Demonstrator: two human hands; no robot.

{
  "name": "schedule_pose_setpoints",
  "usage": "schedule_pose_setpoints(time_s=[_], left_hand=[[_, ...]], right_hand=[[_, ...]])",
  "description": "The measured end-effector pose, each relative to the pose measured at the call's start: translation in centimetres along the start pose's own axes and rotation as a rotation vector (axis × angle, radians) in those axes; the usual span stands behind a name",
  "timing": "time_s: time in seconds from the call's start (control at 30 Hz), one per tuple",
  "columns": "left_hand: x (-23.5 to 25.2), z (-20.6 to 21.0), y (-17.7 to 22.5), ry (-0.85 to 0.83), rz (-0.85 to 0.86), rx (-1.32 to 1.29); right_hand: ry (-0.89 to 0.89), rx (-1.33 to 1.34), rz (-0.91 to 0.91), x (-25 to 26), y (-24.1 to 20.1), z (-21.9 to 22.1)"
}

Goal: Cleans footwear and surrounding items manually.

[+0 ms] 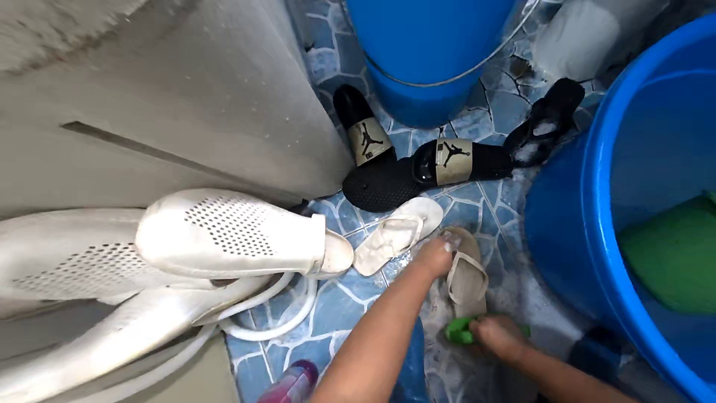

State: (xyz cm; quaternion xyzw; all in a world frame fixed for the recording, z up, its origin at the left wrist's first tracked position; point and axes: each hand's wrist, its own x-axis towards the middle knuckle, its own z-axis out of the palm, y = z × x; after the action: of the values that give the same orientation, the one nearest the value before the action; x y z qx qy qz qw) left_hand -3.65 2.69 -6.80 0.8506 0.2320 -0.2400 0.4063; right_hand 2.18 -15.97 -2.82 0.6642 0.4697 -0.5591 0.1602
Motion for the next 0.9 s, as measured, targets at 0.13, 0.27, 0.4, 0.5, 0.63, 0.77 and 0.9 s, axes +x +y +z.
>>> schedule_pose_setpoints(time_s=[0.13,0.27,0.4,0.5,0.63,0.77,0.9], left_hand=[[-0.3,-1.4,0.2,-0.078,0.042,0.035],[-0.3,-1.6,0.8,-0.078,0.03,0.054],[0.5,-1.3,0.0,-0.075,0.052,0.037],[0.2,-1.9,0.6,-0.122,-0.004,0.057],[0.5,-2.0,1.1,-0.108,-0.003,0.074],[0.8,-1.8,1.0,-0.136,-0.001,0.085],[0.6,-1.3,0.9,-0.108,0.024,0.069]], right_hand=[[0.326,0.138,0.216,3.1,0.4,-6.4],[0.012,0.083,0.071,0.0,0.4,-0.4],[0.165,0.096,0.159,1.9,1.4,-6.9],[0.213,0.118,0.189,2.3,1.5,-5.1],[-0.058,-0.035,-0.007,-0.1,1.3,-0.8],[0.169,0.076,0.217,2.6,1.4,-6.5],[0.002,0.034,0.062,-0.3,1.0,0.7]])
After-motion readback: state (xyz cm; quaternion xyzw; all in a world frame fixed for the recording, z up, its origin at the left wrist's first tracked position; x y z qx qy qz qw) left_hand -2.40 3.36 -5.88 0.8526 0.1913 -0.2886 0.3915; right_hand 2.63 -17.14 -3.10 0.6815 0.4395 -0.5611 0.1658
